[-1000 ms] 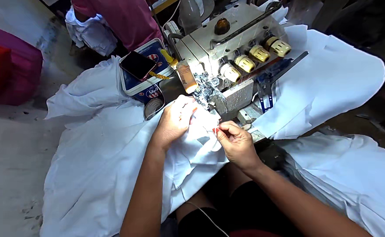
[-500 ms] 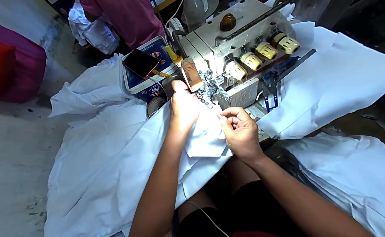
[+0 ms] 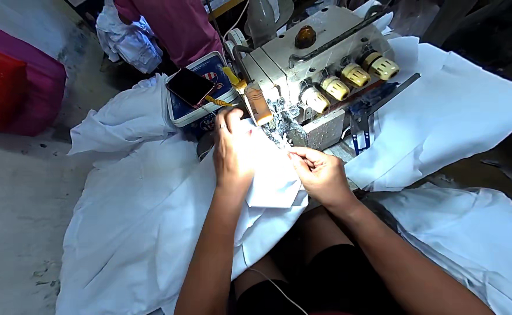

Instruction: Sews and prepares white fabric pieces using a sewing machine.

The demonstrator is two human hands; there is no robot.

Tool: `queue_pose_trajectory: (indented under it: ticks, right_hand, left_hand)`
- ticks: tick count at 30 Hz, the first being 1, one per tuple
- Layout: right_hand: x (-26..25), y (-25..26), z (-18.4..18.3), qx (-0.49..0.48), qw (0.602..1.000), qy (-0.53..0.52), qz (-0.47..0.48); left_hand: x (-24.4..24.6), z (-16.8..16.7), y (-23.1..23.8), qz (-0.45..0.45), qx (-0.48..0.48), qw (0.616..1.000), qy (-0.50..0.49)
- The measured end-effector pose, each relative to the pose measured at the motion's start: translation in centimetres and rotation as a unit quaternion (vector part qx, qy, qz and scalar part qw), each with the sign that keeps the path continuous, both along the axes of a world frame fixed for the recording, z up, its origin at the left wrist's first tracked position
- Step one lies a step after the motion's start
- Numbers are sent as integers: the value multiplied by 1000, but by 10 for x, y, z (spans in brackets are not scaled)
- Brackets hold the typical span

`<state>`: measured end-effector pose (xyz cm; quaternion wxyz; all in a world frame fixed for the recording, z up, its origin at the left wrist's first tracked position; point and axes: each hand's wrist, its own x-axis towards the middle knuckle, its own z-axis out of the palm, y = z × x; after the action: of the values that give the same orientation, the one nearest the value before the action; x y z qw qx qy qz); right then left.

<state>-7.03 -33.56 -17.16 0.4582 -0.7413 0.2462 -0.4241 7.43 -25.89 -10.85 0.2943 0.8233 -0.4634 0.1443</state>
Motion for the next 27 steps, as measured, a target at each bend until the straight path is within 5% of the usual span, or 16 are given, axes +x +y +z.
queue_pose_trajectory:
  ticks: [3,6,9,13,16,21,23,25,27]
  right_hand:
    - [0,-3,-3,5,1000,-16,12]
    - [0,-4,-6,11,1000,-20,20]
    - [0,-4,-8,-6,1000,-13,16]
    - [-1,-7,-15,-193,978,-73,-19]
    - [5,-10,-7,-268,956,-97,73]
    - [-25,-5,28,-386,897,-27,215]
    - [-58,-1,38,-420,877,44,228]
    - [-87,3,36,-451,862,99,209]
    - [-108,4,32,-463,857,128,186]
  left_hand:
    - [-24,3,53,-7,26,995,-95]
    - [-31,-11,86,-105,139,983,-51]
    - [-18,-22,95,-246,109,963,-14]
    - [-8,49,107,-382,106,889,230]
    - [-5,99,108,-430,175,840,282]
    - [-33,123,86,-348,335,875,38]
    - [-54,88,74,-315,348,880,-70]
    - [-65,36,66,-329,262,884,-203]
    - [-68,7,65,-352,193,885,-236]
